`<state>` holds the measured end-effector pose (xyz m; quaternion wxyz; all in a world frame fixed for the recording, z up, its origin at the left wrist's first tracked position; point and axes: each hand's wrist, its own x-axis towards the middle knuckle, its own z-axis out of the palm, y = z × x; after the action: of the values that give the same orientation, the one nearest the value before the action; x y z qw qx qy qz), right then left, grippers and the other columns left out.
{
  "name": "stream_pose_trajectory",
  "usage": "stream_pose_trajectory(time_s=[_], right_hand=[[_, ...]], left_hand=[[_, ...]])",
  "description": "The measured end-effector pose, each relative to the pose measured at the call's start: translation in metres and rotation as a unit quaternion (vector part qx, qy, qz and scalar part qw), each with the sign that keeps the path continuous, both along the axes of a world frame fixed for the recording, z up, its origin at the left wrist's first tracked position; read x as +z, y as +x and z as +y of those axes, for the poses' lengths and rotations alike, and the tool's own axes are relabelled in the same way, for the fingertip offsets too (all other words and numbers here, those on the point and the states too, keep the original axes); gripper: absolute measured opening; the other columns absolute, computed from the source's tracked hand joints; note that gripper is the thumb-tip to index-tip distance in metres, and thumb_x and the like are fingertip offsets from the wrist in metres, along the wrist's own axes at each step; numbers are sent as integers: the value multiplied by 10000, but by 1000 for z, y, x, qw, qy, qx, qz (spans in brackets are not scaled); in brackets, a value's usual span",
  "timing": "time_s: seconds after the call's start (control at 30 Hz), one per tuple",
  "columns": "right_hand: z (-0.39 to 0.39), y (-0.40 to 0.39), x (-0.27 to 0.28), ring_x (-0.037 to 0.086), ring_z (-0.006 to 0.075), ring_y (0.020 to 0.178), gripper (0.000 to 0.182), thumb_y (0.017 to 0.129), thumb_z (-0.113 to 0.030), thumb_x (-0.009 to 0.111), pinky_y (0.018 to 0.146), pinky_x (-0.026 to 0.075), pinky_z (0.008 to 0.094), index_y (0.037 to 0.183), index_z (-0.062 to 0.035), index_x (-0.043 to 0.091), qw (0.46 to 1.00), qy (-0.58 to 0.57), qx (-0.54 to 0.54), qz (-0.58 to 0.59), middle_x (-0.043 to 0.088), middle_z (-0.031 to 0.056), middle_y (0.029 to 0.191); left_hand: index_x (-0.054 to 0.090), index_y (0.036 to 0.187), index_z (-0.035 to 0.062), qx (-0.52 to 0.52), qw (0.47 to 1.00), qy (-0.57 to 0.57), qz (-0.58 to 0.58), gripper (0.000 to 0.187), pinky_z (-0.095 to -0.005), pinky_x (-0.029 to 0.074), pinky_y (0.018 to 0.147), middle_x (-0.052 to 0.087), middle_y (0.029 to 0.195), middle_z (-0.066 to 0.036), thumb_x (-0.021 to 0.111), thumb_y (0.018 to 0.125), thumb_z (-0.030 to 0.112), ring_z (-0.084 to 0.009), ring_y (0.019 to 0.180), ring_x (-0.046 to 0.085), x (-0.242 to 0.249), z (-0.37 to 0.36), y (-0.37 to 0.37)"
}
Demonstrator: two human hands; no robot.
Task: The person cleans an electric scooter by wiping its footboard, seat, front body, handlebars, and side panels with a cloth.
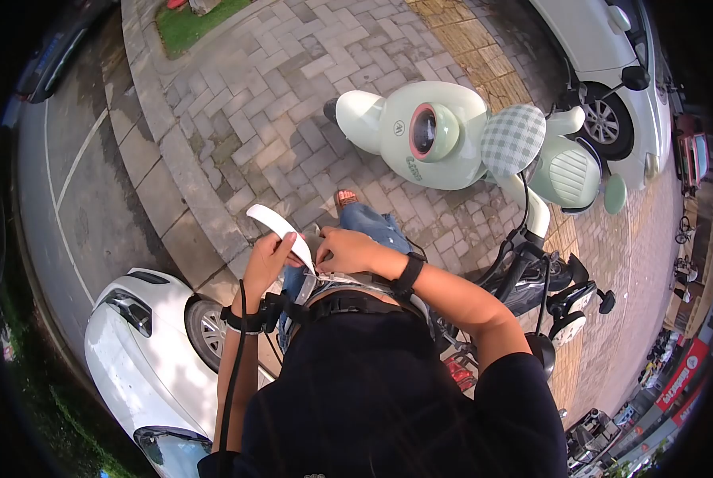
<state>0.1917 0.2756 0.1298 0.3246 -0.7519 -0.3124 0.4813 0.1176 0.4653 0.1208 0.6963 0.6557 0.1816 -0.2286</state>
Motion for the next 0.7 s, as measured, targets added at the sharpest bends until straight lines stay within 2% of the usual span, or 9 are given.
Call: stream_pose_trajectory(time_s=[0.13, 0.2, 0.3, 0.43, 0.63, 0.7], right_hand=[[0, 3, 0, 573, 336, 924, 187, 725, -247, 661, 773, 446, 344, 820, -96, 720, 1000, 4, 5, 21, 547, 217, 1057], [-1, 5, 2, 559, 354, 952, 203, 717, -254, 663, 793, 436, 347, 815, -85, 719, 997, 16, 4, 69, 549, 236, 1028], [-2, 3, -7, 542, 369, 961, 221, 711, -263, 662, 807, 427, 356, 815, -76, 718, 998, 42, -1, 55, 552, 247, 996], [-3, 5, -6, 526, 389, 992, 231, 707, -272, 661, 826, 422, 362, 811, -74, 718, 996, 41, 0, 74, 551, 270, 1014], [0, 3, 0, 544, 356, 989, 231, 694, -276, 651, 807, 434, 357, 802, -84, 719, 998, 14, 6, 65, 552, 270, 1054], [-1, -1, -6, 556, 327, 969, 224, 683, -274, 644, 774, 444, 360, 795, -95, 720, 999, 42, 0, 26, 560, 229, 1063]], left_hand=[[606, 989, -53, -17, 999, 31, -2, 311, -249, 509, 552, 646, 762, -107, 467, 949, 222, -149, 630, 638, -13, -1, 3], [609, 988, -45, -30, 998, 54, -19, 301, -257, 503, 543, 643, 752, -107, 460, 950, 214, -147, 612, 629, -16, -1, 3], [614, 980, -41, -37, 997, 62, -32, 294, -263, 500, 539, 639, 736, -106, 457, 951, 206, -147, 606, 624, -16, -3, 3], [594, 1010, -29, -58, 997, 49, -23, 316, -239, 504, 571, 630, 768, -79, 416, 972, 229, -131, 659, 627, -22, 0, 4], [592, 984, -41, -19, 1000, 17, 4, 309, -250, 524, 553, 633, 761, -93, 429, 965, 221, -140, 644, 633, -25, -2, 6], [582, 979, -42, -8, 1000, 15, 8, 328, -250, 530, 553, 634, 792, -99, 418, 969, 242, -142, 670, 639, -33, 0, 2]])
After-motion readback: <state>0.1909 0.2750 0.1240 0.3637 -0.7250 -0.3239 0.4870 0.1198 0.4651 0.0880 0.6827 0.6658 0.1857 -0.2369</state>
